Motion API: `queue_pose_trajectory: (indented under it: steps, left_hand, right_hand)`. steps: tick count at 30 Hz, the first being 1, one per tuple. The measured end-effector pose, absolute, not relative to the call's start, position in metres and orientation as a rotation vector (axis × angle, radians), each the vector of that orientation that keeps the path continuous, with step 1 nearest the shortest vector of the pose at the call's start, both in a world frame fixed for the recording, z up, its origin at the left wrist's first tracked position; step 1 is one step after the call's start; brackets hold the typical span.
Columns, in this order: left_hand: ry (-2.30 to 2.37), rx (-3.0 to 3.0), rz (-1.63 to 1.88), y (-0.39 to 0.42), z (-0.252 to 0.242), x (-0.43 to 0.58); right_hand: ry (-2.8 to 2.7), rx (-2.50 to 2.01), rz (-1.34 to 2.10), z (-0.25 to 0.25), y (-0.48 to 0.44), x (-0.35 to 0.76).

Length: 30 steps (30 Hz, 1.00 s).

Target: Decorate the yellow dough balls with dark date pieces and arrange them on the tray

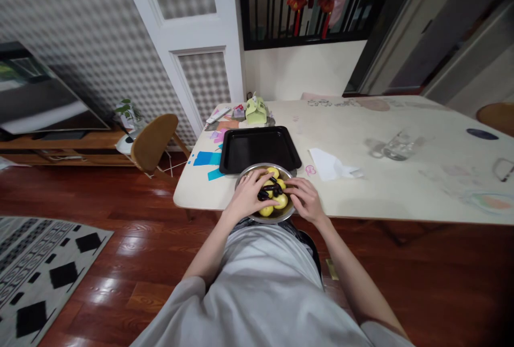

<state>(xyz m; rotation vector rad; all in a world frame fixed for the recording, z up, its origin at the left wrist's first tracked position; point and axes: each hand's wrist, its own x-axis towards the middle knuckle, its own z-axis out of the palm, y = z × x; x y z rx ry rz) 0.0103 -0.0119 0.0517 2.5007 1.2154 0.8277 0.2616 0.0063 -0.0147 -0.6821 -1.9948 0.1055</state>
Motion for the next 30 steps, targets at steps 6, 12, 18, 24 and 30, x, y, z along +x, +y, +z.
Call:
queue_pose_trajectory:
  steps: [6, 12, 18, 24, 30]
  left_hand:
    - [1.382, 2.551, 0.646, -0.014, 0.054, 0.024]
    - [1.490, 2.537, 0.558, -0.013, 0.058, 0.033]
    - [1.542, 2.593, 0.498, -0.011, 0.055, 0.038]
    - [1.472, 2.680, 0.534, -0.009, 0.052, 0.036]
    - [1.367, 2.710, 0.584, -0.007, 0.052, 0.035]
  right_hand:
    - [-1.992, -0.660, 0.095, -0.013, 0.005, 0.260]
    - [-1.973, -0.660, 0.090, -0.014, 0.005, 0.260]
    - [-1.968, -0.671, 0.098, -0.014, 0.005, 0.259]
    - [-1.977, -0.670, 0.088, -0.016, 0.006, 0.260]
    - [-1.976, -0.663, 0.095, -0.016, 0.006, 0.261]
